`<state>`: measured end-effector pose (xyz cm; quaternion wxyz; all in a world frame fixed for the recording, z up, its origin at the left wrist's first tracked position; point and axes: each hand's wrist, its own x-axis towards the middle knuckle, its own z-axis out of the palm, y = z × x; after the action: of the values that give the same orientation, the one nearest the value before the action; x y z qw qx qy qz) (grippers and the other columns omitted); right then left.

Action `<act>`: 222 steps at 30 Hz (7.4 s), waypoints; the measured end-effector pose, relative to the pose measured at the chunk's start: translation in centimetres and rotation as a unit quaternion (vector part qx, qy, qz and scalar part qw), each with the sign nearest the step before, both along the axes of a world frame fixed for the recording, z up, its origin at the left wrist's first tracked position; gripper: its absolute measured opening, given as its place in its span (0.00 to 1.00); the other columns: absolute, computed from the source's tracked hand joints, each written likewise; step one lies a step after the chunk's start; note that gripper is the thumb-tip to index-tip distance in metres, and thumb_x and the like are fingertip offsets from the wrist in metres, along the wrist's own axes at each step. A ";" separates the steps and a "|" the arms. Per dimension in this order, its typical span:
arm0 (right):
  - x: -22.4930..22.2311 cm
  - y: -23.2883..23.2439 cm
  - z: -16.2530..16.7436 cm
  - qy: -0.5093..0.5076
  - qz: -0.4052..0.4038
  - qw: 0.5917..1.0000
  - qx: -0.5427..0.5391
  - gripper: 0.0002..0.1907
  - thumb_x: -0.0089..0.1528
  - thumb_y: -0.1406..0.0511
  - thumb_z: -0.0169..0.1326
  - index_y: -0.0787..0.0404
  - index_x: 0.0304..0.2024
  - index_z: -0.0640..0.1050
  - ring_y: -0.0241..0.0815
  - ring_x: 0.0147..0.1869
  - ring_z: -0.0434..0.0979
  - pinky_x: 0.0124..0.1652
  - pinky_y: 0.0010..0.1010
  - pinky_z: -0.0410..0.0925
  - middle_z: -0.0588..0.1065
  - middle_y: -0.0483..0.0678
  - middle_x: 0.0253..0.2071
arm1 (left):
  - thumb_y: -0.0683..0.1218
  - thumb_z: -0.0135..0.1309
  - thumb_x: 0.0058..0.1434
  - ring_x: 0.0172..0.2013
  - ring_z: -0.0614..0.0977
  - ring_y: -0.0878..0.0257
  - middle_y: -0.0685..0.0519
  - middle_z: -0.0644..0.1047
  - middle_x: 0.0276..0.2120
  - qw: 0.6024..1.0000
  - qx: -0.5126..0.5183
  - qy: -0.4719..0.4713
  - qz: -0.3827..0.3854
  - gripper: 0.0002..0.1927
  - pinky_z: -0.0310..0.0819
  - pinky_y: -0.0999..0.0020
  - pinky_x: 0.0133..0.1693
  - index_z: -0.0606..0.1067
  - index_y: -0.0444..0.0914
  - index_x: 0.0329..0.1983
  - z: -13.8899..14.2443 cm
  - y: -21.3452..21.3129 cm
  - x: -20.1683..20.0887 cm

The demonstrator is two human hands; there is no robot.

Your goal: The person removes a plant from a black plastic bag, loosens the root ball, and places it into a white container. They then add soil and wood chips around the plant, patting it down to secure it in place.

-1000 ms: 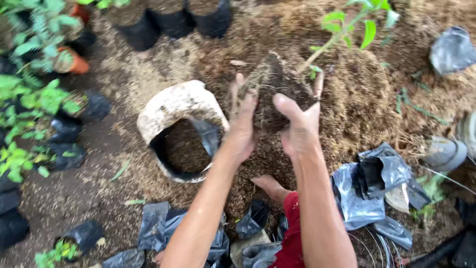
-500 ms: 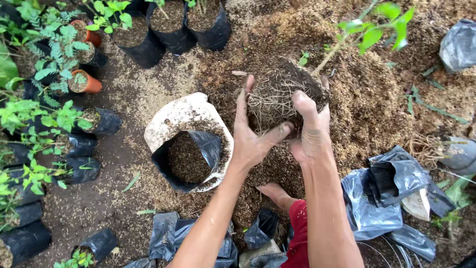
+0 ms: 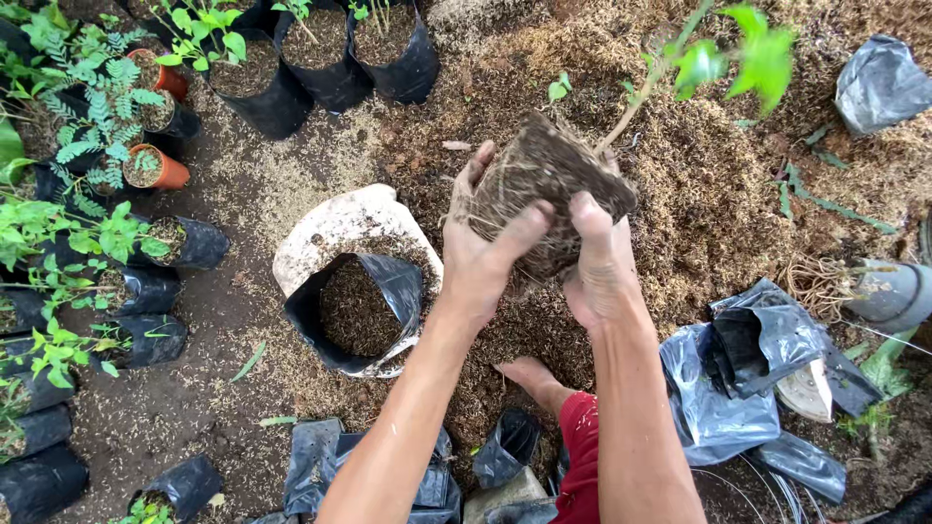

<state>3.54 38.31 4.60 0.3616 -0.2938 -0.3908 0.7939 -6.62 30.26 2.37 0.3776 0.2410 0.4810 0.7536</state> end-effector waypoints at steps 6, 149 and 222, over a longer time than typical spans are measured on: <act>0.6 0.1 -1.0 -0.017 -0.012 0.995 -0.096 0.32 0.54 0.55 0.64 0.64 0.56 0.72 0.44 0.48 0.79 0.48 0.41 0.78 0.77 0.49 0.46 | 0.55 0.78 0.47 0.60 0.79 0.53 0.43 0.74 0.57 0.929 -0.134 0.326 0.115 0.55 0.76 0.59 0.65 0.62 0.39 0.75 -0.9 -0.6 1.4; -0.2 1.3 -2.1 -0.097 0.020 0.995 -0.031 0.41 0.49 0.60 0.69 0.71 0.60 0.68 0.48 0.57 0.77 0.62 0.44 0.69 0.77 0.52 0.50 | 0.73 0.65 0.51 0.59 0.80 0.55 0.46 0.77 0.57 0.988 -0.065 0.134 -0.031 0.56 0.75 0.60 0.62 0.61 0.37 0.73 -2.7 0.4 -3.1; 0.0 1.4 -3.3 0.023 0.000 1.000 -0.006 0.20 0.57 0.68 0.58 0.68 0.51 0.74 0.39 0.36 0.79 0.39 0.33 0.76 0.76 0.47 0.37 | 0.46 0.69 0.57 0.52 0.82 0.67 0.52 0.79 0.53 0.993 -0.001 0.071 -0.092 0.49 0.78 0.69 0.58 0.55 0.37 0.77 -1.7 1.2 -3.6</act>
<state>3.52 39.70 1.29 0.3683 -0.2777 -0.3777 0.8028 -10.26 31.49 0.64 0.4105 0.3373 0.4830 0.6960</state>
